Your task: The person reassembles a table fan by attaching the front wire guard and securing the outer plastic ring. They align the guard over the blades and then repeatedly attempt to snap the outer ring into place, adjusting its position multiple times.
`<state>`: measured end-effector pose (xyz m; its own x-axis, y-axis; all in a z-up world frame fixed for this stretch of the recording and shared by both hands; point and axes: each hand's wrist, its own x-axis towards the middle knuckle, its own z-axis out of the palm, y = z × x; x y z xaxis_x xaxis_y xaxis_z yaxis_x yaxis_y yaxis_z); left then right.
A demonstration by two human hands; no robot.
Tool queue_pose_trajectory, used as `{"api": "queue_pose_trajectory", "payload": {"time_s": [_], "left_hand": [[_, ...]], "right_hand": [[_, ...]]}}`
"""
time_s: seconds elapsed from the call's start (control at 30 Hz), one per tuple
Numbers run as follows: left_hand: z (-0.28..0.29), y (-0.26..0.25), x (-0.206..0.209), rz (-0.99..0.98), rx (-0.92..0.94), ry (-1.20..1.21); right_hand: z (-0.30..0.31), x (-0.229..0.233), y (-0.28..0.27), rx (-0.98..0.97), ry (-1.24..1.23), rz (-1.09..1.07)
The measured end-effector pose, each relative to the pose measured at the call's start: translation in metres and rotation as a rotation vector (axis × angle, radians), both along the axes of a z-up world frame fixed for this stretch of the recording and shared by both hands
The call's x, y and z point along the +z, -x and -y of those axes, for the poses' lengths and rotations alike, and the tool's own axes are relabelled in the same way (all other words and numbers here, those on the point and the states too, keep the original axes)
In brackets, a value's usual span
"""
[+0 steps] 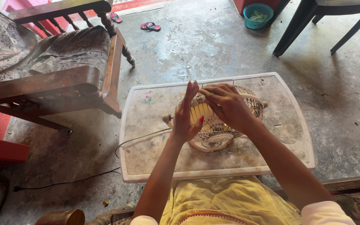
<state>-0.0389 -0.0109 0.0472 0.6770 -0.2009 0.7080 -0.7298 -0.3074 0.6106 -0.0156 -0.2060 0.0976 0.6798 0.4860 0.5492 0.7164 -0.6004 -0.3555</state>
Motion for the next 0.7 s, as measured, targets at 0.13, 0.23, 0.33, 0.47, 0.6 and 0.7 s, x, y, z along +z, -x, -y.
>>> {"api": "queue_pose_trajectory", "payload": {"time_s": [0.13, 0.23, 0.33, 0.47, 0.6, 0.7], "left_hand": [[0.002, -0.004, -0.003, 0.003, 0.003, 0.049], [0.004, -0.006, -0.005, 0.023, -0.042, 0.135], [0.004, -0.009, -0.004, 0.051, -0.050, 0.180], [0.002, -0.011, -0.003, 0.068, -0.008, 0.165], [0.003, -0.012, -0.003, 0.041, -0.036, 0.220], [0.003, -0.010, -0.005, 0.024, -0.034, 0.224]], "right_hand": [[-0.008, -0.003, -0.002, -0.038, 0.171, 0.068], [-0.014, 0.001, 0.000, -0.059, 0.276, 0.096], [-0.018, 0.010, 0.000, -0.082, 0.311, -0.041], [-0.019, 0.020, -0.004, -0.050, 0.368, 0.009], [-0.021, 0.021, -0.005, -0.047, 0.402, 0.002], [-0.020, 0.018, -0.006, -0.039, 0.387, 0.043]]}}
